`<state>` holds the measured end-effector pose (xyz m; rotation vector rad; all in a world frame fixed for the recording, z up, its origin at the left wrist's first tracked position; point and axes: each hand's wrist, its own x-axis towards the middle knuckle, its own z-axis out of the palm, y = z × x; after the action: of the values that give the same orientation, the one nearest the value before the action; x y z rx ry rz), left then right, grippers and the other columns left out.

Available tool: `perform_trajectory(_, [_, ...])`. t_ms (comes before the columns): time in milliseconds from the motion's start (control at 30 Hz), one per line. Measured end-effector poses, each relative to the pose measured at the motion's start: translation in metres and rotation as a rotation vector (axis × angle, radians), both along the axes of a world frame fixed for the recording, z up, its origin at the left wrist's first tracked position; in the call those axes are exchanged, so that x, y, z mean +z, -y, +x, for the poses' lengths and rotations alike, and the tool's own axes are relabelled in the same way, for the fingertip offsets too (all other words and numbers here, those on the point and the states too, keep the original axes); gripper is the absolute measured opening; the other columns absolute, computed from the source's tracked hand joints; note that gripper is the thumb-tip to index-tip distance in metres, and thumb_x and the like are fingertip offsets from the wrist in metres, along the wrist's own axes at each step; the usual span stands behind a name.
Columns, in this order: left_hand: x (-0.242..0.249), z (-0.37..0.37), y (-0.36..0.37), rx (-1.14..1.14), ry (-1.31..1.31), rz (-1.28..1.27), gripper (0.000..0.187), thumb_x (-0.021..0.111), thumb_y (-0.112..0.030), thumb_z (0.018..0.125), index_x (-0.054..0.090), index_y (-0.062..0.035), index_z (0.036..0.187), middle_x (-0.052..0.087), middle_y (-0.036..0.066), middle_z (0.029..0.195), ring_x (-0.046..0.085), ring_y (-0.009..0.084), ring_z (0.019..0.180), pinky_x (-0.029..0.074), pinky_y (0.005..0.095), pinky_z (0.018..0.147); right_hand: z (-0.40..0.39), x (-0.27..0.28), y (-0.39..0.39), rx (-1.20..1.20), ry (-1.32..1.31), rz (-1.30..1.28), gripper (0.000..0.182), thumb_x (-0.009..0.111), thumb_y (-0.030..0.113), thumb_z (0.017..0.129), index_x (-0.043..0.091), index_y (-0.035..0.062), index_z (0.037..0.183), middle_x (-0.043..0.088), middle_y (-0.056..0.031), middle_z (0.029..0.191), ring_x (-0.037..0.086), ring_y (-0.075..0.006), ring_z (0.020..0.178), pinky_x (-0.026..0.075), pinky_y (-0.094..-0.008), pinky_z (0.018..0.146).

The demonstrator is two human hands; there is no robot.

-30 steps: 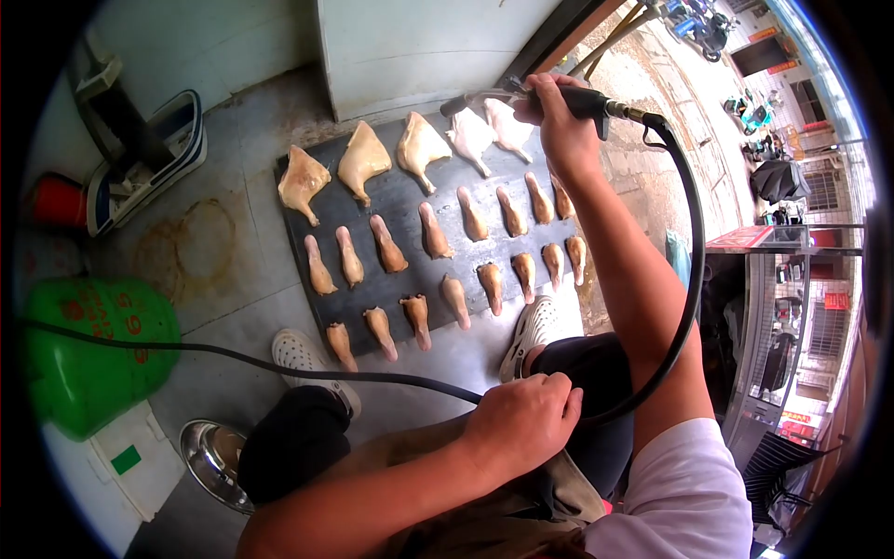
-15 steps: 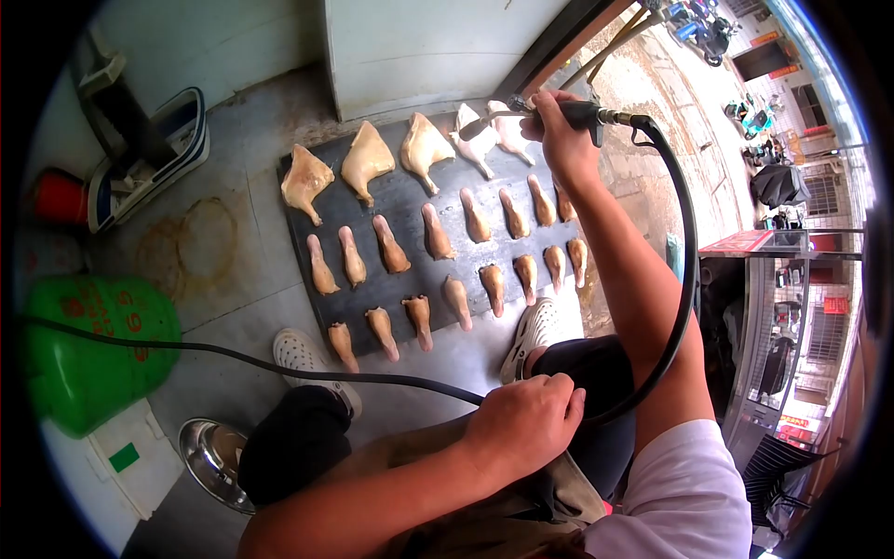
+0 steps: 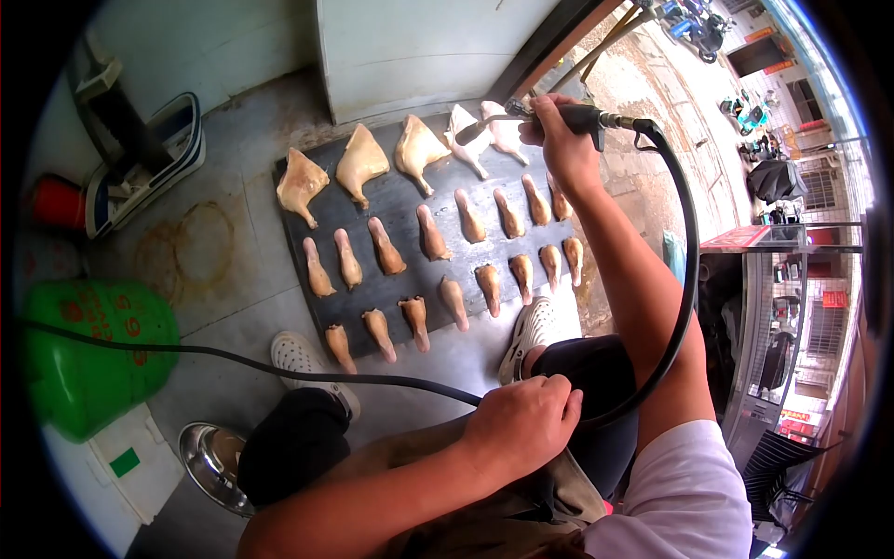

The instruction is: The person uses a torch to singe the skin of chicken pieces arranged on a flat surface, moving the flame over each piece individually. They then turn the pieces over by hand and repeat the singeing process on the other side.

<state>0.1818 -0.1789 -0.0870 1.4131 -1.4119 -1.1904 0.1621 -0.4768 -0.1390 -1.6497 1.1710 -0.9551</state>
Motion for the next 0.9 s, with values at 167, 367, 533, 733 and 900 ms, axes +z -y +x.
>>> perform_trajectory(167, [0.000,0.000,0.001,0.004,0.004,0.002,0.029,0.060,-0.021,0.092,0.051,-0.0037,0.070,0.057,0.018,0.066,0.058,0.0397,0.062,0.045,0.0478,0.056,0.007,0.002,0.007,-0.050,0.098,-0.035,0.024,0.064,0.020,0.094,0.061,-0.0036,0.099,0.066,-0.0084,0.071,0.066,-0.0133,0.063,0.054,-0.0261,0.060])
perform_trajectory(367, [-0.001,0.003,0.002,0.075,-0.064,0.008,0.031,0.059,-0.022,0.093,0.050,-0.0026,0.070,0.056,0.019,0.064,0.056,0.0415,0.060,0.044,0.0487,0.054,0.027,0.007,0.020,0.020,-0.053,-0.087,0.023,0.062,0.018,0.091,0.066,-0.0047,0.092,0.066,-0.0088,0.067,0.065,-0.0137,0.060,0.052,-0.0263,0.058])
perform_trajectory(533, [0.005,0.011,0.009,0.215,-0.147,0.044,0.035,0.061,-0.022,0.093,0.049,-0.0008,0.068,0.054,0.022,0.062,0.054,0.0437,0.059,0.041,0.0484,0.051,0.060,0.032,0.015,0.130,-0.246,-0.120,0.025,0.060,0.019,0.091,0.068,-0.0040,0.085,0.064,-0.0077,0.063,0.062,-0.0132,0.057,0.049,-0.0266,0.057])
perform_trajectory(733, [0.006,0.018,0.014,0.298,-0.204,-0.016,0.034,0.063,-0.019,0.092,0.049,-0.0001,0.068,0.053,0.023,0.062,0.053,0.0439,0.059,0.040,0.0475,0.051,0.081,0.037,0.018,0.269,-0.377,-0.137,0.026,0.058,0.020,0.094,0.067,-0.0031,0.086,0.063,-0.0081,0.062,0.062,-0.0144,0.057,0.050,-0.0275,0.058])
perform_trajectory(900, [0.007,0.019,0.009,0.293,-0.173,-0.017,0.032,0.062,-0.019,0.092,0.049,-0.0005,0.069,0.054,0.022,0.062,0.054,0.0434,0.061,0.041,0.0475,0.052,0.082,0.029,0.015,0.306,-0.337,-0.090,0.024,0.061,0.019,0.093,0.066,-0.0037,0.096,0.065,-0.0076,0.069,0.064,-0.0127,0.060,0.052,-0.0247,0.058])
